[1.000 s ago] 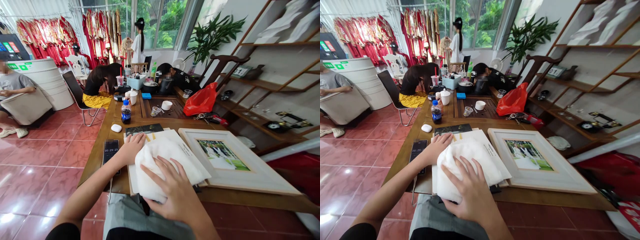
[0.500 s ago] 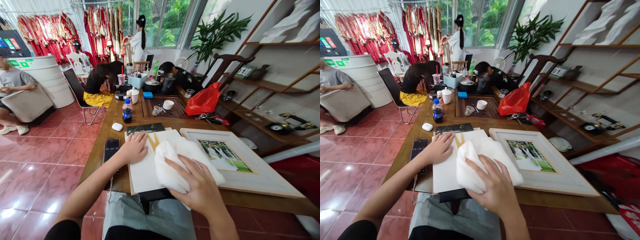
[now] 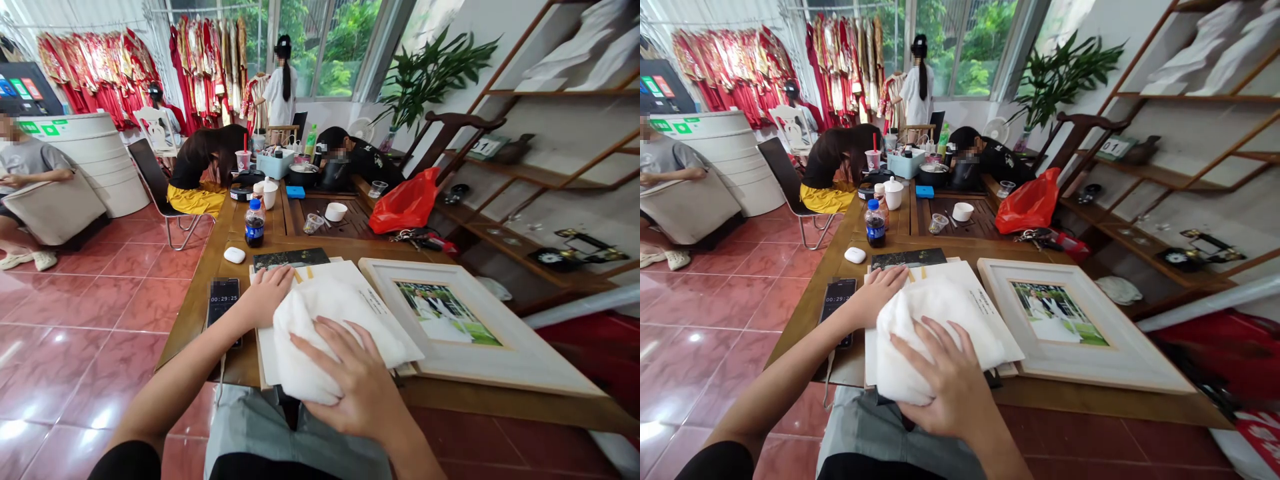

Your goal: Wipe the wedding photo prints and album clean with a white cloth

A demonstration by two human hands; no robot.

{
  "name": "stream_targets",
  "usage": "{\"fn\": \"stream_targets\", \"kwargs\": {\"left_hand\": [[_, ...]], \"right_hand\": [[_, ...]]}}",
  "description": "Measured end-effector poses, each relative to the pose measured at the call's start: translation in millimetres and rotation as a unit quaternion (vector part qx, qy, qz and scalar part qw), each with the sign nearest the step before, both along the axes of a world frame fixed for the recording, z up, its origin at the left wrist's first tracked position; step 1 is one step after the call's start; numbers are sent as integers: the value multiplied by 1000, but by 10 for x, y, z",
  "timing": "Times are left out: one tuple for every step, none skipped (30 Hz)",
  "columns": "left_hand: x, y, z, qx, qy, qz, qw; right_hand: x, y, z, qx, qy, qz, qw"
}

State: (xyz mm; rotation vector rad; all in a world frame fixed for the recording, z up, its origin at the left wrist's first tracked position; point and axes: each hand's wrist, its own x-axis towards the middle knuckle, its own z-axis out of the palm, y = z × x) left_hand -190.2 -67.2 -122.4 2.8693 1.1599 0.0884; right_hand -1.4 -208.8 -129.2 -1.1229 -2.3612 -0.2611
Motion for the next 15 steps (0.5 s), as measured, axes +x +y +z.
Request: {"fn": "stream_targets", "kwargs": {"left_hand": [[-4,10,-5,2,9,-3,1000],[-7,17,-10,3,15,-4,1000],[-7,21,-12,3,16,-4,1000],[-6,22,-12,2,14,-4,1000],[-3,18,-8,0,9,-4,1000],[2,10,-1,-2,1,-3,1000],[8,0,8,-5,-9,1,1000],[15,-11,18,-8,-20,7,1000],[22,-21,28,-12,-29,13,999],[28,-29,35,-15,-35,18,999],[33,-35,40,-17,-39,21,999],[36,-38,40,-19,-41,22,999],[39,-38,37,-19,-42,22,999],[40,-37,31,-19,-44,22,999],[41,-35,24,-17,-46,22,999]], "right_hand": [[-46,-3,7,-5,0,6,1000],[-74,-4,13,-7,1,8,1000],[-84,-2,16,-10,4,6,1000],[-72,2,18,-10,6,-1,1000],[-41,6,17,-10,7,-12,1000],[9,11,15,-9,6,-27,1000],[73,16,10,-6,3,-43,999],[147,20,3,-2,-1,-58,998],[227,24,-6,3,-5,-73,997],[306,27,-16,8,-9,-88,996],[380,29,-27,11,-12,-104,994],[445,32,-38,14,-13,-123,992],[498,34,-47,15,-12,-147,989],[536,37,-56,16,-9,-171,985],[560,39,-62,17,-5,-190,982]]}}
